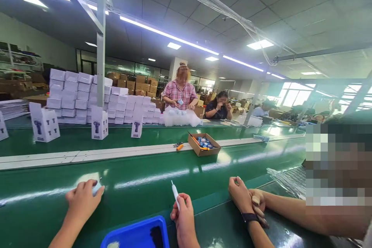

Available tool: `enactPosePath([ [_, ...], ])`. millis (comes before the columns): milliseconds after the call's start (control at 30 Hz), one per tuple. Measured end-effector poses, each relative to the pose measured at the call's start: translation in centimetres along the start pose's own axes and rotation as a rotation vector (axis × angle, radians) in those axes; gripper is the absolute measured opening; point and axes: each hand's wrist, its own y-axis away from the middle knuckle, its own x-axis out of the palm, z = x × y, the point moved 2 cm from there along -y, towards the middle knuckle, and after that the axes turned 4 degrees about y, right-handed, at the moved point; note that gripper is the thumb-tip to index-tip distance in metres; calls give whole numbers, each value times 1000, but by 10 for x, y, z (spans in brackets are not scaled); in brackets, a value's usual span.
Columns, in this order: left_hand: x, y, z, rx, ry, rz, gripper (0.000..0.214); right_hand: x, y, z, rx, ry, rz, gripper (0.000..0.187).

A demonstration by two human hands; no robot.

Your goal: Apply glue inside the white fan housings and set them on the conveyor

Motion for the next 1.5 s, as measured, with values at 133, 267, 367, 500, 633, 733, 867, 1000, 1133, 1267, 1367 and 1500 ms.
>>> enactPosePath([
  [133,-10,-6,-4,-133,257,-2,32,0,-2,22,-40,75,-12,31],
  [267,-27,7,-33,-365,876,171,32,-6,12,29,-11,125,28,28],
  [367,-40,22,-66,-404,1268,319,36,-9,28,29,23,137,52,27],
  [500,-53,41,-98,-325,1314,504,40,-9,46,35,-71,235,69,29],
  [633,-54,53,-118,-208,1292,585,40,-3,56,43,-160,368,201,24],
  [733,-51,57,-127,-134,1191,587,41,-1,57,45,-142,403,244,25],
  [867,-52,61,-133,-40,998,497,39,-2,59,48,-157,419,258,24],
  [1000,-53,65,-136,-12,1004,503,36,-2,60,51,-170,425,254,23],
  [1133,-50,66,-136,3,1005,510,35,-2,59,49,-153,437,262,24],
  [1267,-48,67,-137,-4,996,514,35,-3,61,46,-119,430,273,26],
  [1367,-49,69,-140,-33,984,538,36,-3,62,45,-93,433,278,27],
  [1500,-52,74,-147,-37,946,546,35,0,61,46,-121,427,267,28],
])
